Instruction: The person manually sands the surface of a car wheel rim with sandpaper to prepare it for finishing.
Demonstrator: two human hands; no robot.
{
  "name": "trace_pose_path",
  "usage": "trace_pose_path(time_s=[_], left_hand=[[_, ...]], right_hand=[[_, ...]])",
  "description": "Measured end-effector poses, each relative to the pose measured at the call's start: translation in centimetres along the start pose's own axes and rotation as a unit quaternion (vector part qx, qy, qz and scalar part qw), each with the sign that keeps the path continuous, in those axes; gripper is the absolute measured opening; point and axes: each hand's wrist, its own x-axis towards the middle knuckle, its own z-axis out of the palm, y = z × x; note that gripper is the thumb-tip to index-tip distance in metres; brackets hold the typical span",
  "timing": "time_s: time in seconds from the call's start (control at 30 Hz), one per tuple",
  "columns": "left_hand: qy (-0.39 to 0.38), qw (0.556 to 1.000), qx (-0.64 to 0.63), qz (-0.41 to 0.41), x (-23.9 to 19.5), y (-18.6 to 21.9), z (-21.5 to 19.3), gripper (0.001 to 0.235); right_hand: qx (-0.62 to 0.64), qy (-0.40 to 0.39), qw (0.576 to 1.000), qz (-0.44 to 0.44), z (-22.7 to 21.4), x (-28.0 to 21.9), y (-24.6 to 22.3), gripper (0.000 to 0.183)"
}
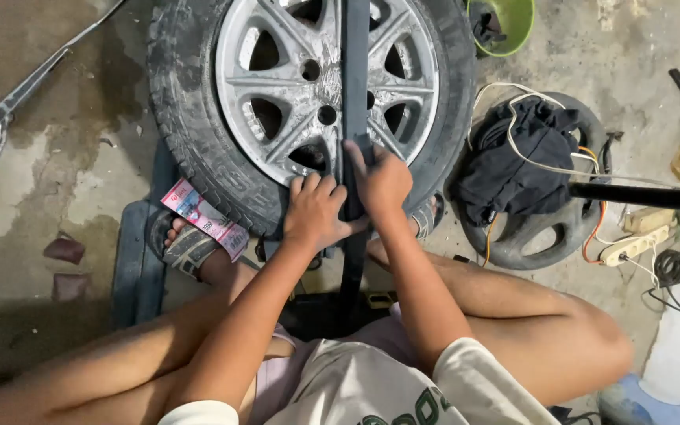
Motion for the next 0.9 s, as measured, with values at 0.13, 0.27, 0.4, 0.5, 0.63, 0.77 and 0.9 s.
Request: trace_pose_path(time_s=[0.13, 0.27, 0.4, 0.5, 0.63, 0.77, 0.9], left_hand=[[-0.008, 1.0, -0.01, 0.013, 0.2, 1.0, -2.2, 0.041], [-0.007, 1.0, 0.002, 0.011, 0.6, 0.2, -0.9, 0.039], [-0.007, 1.0, 0.018, 0.014, 0.3, 0.2, -0.9, 0.045], [0.009, 1.0, 0.014, 0.024, 1.4, 1.0, -2.8, 0.04], [0.004, 1.0, 0.011, 0.018, 0.8, 0.3, -1.1, 0.044], [-0.006, 1.0, 0.005, 0.014, 0.8, 0.5, -1.3, 0.043], [-0.061, 0.998, 0.025, -0.005, 0.8, 1.1, -2.2, 0.059]], right_hand=[[-0.018, 0.031, 0.999, -0.004, 1.3, 3.0, -0.3, 0.059], [-0.022, 0.009, 1.0, 0.012, 0.2, 0.5, 0.0, 0.061], [-0.055, 0.017, 0.998, -0.013, 1.1, 1.9, 0.5, 0.064], [-0.012, 0.049, 0.999, -0.01, 1.2, 4.9, -1.2, 0.056], [-0.054, 0.019, 0.998, -0.012, 0.1, 1.2, 0.1, 0.059], [-0.059, 0.019, 0.997, -0.04, 0.5, 2.0, 0.5, 0.057], [-0.006, 0.169, 0.976, -0.137, 1.4, 6.2, -1.4, 0.064]])
